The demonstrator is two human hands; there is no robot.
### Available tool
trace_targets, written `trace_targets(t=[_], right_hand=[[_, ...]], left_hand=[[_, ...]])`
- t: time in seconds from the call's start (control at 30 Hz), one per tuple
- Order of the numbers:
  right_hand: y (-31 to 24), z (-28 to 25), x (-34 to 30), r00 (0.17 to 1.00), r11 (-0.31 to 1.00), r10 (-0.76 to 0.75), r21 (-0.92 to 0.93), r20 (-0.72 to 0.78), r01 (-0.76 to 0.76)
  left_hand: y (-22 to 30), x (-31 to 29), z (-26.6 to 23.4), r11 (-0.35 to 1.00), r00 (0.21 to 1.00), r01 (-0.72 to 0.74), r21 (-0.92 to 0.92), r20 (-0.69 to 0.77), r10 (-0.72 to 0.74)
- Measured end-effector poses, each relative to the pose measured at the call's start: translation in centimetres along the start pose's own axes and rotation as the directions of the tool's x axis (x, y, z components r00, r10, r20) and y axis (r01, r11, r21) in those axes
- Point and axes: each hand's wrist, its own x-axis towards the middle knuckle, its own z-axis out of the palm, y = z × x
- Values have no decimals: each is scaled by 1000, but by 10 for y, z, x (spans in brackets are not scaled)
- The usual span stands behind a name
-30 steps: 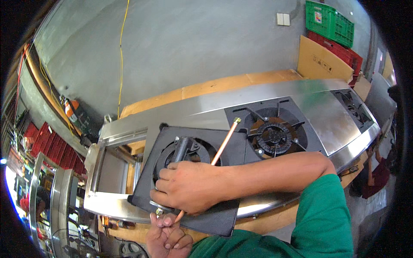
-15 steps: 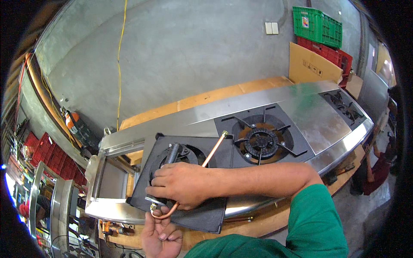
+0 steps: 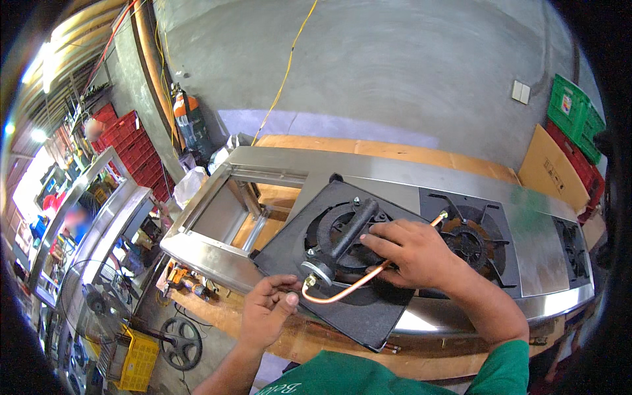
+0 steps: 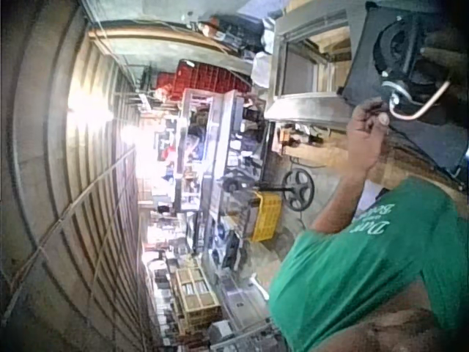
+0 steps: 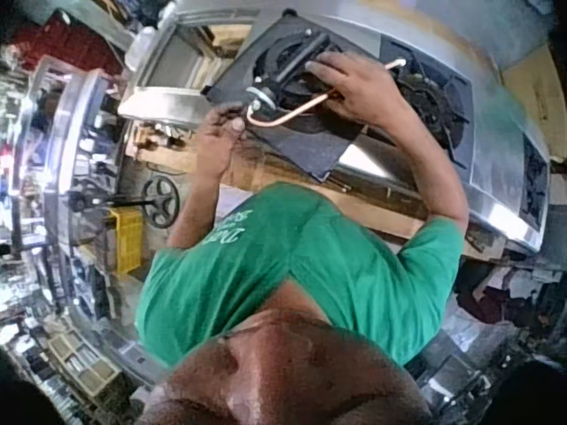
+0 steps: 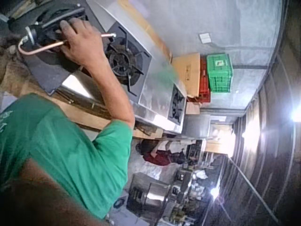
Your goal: The person assembles a gas stove burner by connecting a copper pipe to the burner valve and tightening it with a wrench. They then place the burner grate over the burner and secure it with screws using a screwdriver.
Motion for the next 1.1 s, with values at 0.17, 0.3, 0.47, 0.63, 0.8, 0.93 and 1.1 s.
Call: trace_targets(t=[0.17,0.3,0.47,0.63,0.8,0.93,1.1], right_hand=[[1,7,-4,999,1000,1,-5,-36,-1],[3,9,-7,996,999,-4,-46,-86,0],[11,6,-12,994,999,-3,-54,-107,-3],[15,-1,-14,992,999,-16,-30,-129,12],[28,-17,-18,988,999,-34,13,-153,37],[59,-34,-43,872,971,213,0,-440,-238],[103,-56,-74,552,799,574,268,-604,-538]], left_hand=[[-4,6,-13,988,992,-45,151,122,26],[3,14,-20,979,986,-35,203,167,0],[15,28,-17,998,981,54,45,185,-61],[16,28,-8,972,965,196,-133,204,-166],[24,31,-9,992,986,1,129,163,-22],[45,58,0,811,951,-304,500,110,289],[96,131,99,276,849,-457,845,507,-148]])
